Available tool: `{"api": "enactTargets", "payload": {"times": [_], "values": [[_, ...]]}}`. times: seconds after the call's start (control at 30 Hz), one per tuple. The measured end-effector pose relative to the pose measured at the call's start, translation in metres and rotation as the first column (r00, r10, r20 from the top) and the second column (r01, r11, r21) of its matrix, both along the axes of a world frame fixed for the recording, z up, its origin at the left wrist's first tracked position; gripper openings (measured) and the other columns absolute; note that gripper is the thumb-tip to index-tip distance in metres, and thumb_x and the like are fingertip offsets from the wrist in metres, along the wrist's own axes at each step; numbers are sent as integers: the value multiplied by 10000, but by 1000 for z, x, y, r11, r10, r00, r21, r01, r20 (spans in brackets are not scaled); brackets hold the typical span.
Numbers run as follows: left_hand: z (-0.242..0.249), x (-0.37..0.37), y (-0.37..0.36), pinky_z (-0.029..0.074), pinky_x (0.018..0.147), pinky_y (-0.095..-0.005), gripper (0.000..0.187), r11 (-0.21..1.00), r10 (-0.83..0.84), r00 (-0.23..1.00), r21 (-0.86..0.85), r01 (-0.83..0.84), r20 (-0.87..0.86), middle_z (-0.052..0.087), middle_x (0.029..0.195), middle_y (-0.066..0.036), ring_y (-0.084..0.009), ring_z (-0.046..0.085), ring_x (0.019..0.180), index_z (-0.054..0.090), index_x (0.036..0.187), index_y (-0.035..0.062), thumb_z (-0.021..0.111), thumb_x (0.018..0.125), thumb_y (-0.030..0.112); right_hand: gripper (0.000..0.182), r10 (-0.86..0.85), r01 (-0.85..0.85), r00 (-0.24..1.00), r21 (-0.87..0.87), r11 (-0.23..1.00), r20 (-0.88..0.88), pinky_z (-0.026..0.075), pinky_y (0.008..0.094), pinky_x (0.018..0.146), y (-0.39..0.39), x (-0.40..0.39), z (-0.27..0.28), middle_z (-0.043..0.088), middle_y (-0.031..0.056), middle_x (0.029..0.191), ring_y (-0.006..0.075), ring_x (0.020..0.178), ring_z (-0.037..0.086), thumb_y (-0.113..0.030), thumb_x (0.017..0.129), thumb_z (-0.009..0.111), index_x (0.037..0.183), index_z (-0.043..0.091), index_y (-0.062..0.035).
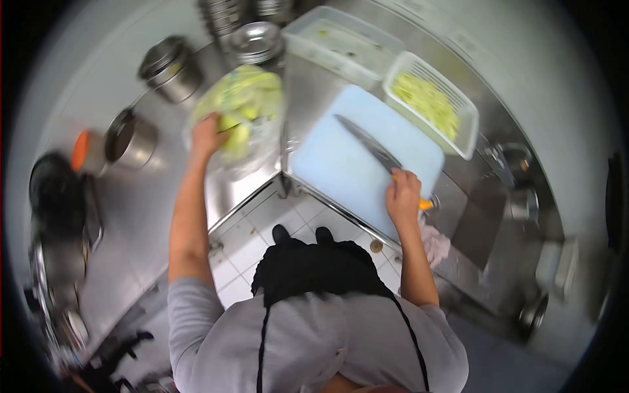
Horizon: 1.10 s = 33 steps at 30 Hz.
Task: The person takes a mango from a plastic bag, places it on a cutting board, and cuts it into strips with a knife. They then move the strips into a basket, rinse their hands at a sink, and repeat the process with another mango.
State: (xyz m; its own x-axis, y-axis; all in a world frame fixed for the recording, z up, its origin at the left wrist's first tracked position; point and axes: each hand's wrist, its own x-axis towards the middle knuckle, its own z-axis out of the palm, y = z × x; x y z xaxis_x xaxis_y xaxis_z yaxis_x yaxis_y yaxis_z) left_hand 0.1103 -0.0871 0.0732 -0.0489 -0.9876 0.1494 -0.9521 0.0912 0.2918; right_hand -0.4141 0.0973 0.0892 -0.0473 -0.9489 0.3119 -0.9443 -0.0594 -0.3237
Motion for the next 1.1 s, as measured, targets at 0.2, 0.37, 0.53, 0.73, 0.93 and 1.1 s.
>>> {"api": "enactTargets", "payload": {"times": [0.2, 0.37, 0.53, 0.73, 0.93, 1.1], "values": [[6, -6, 18, 544, 925, -520, 461, 997, -58, 998, -40, 59, 28, 729, 1149, -230, -427, 695, 1072, 649, 1218, 57, 781, 829, 266, 518, -181, 190, 967, 39, 981, -177, 502, 537, 903, 17, 0, -4, 660, 195, 1144, 389, 1074, 630, -65, 861, 695, 1371, 628, -122], [18, -5, 21, 531, 943, -509, 559, 995, -98, 995, -32, 98, 11, 728, 1129, -236, -409, 698, 1065, 636, 1223, 37, 788, 836, 410, 476, -188, 206, 968, 94, 974, -167, 527, 522, 834, 17, 5, -8, 673, 180, 1033, 380, 971, 654, -25, 863, 667, 1322, 661, -149], [17, -13, 30, 498, 937, -521, 565, 991, -82, 982, -89, 98, 169, 737, 1078, -223, -398, 701, 1004, 645, 1161, 10, 767, 852, 467, 455, -101, 111, 992, 132, 985, -81, 538, 528, 834, 21, 11, 0, 674, 197, 1005, 418, 925, 655, -23, 873, 631, 1309, 669, -146], [11, -25, 47, 489, 902, -526, 503, 938, -31, 989, -337, 78, 141, 739, 997, -205, -411, 689, 912, 652, 1110, 6, 748, 872, 439, 383, -78, 42, 972, 162, 986, 220, 549, 526, 811, 42, -4, 27, 696, 243, 925, 439, 833, 677, -119, 938, 557, 1301, 678, -118], [48, -81, 80, 548, 802, -472, 498, 864, -136, 569, -378, -333, -811, 697, 961, -211, -363, 675, 841, 619, 1230, -30, 591, 1001, 411, 412, -266, -99, 707, 465, 880, 655, 487, 293, 545, 60, -56, 13, 661, 68, 796, 122, 602, 583, -230, 998, 600, 1376, 652, -76], [68, -168, 94, 571, 807, -456, 488, 998, 59, -594, 34, 54, -802, 665, 944, -154, -315, 657, 851, 563, 1252, -46, 423, 1061, 381, 408, -438, -181, 475, 572, 800, 763, 417, 221, 467, 68, -73, 8, 620, 2, 776, 57, 562, 531, -287, 1029, 683, 1376, 609, -86]]}}
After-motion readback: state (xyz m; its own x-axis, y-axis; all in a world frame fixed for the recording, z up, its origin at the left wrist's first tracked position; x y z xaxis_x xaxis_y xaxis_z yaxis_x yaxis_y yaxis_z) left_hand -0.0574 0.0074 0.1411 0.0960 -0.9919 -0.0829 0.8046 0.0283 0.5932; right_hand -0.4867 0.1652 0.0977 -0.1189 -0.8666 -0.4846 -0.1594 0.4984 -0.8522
